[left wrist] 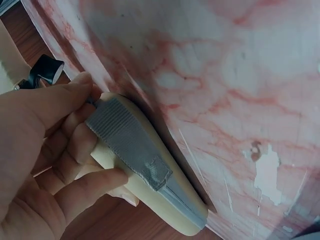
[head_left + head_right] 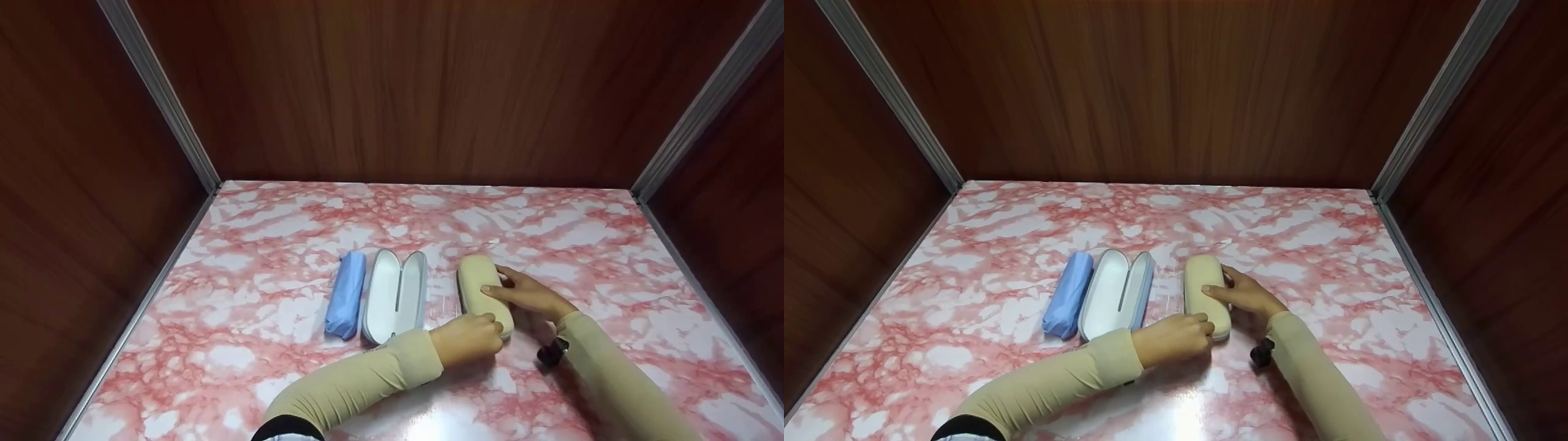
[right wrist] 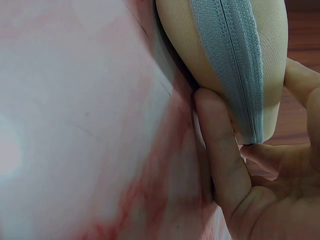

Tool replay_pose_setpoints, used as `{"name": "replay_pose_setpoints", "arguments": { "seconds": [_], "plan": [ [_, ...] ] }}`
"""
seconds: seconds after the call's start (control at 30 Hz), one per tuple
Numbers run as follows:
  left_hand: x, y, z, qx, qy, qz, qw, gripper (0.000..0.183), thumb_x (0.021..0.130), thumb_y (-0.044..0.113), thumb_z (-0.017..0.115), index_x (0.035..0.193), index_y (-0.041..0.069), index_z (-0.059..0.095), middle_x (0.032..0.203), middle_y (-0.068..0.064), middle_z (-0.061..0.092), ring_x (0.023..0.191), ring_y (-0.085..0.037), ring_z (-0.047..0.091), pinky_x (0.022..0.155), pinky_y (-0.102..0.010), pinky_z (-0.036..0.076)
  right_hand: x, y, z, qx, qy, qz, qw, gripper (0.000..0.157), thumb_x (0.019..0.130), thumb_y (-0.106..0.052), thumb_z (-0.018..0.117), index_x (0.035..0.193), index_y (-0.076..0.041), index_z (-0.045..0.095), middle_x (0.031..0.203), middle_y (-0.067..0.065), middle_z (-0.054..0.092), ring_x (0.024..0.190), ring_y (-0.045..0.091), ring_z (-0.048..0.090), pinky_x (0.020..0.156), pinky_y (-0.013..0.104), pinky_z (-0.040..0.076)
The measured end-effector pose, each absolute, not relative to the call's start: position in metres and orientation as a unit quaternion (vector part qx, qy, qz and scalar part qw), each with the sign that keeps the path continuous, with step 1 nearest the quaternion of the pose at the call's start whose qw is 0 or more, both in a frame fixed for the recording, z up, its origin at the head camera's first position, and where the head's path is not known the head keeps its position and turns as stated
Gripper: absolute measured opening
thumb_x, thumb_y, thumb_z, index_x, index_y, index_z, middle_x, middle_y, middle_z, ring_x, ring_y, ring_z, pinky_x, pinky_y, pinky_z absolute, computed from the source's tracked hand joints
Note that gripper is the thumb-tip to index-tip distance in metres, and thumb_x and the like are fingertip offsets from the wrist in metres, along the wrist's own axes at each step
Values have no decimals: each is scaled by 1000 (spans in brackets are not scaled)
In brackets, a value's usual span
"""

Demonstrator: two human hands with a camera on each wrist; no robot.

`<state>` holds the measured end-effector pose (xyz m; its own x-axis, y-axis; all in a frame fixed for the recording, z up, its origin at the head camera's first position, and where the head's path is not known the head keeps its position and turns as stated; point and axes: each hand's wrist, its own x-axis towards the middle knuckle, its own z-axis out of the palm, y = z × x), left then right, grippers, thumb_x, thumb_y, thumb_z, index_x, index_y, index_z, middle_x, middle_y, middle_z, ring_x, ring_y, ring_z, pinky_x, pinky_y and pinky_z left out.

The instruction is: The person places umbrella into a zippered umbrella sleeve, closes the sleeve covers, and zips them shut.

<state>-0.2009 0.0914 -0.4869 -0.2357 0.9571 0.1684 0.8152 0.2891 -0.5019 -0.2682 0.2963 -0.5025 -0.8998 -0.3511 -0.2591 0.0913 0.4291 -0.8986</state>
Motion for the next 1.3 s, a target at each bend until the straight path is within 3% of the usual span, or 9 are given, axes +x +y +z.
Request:
{"name": "replay_pose_setpoints", "arguments": {
  "seconds": [0.33,1.03,1.3],
  "plan": [
    [-204,86,-483,-587,-778,129,182,12,89,17,69,87,27,75,83,10,70,74,-8,63,64,-20,52,-268,297,-504,-73,825,-520,207,87,95,-40,69,159,-6,21,140,28,50,119,31,56,102,43,42],
    [-207,86,-477,-579,-801,94,120,7,85,16,71,80,20,70,78,6,69,70,-10,65,61,-24,53,-267,298,-503,-78,817,-531,210,87,96,-38,68,160,-6,19,138,27,51,116,29,57,100,40,44],
    [-214,80,-473,-584,-808,44,60,9,86,22,74,77,18,75,75,4,69,69,-13,66,66,-26,55,-267,298,-502,-78,822,-525,206,86,95,-38,69,159,-5,21,143,31,46,123,33,53,103,43,41]
  ]
}}
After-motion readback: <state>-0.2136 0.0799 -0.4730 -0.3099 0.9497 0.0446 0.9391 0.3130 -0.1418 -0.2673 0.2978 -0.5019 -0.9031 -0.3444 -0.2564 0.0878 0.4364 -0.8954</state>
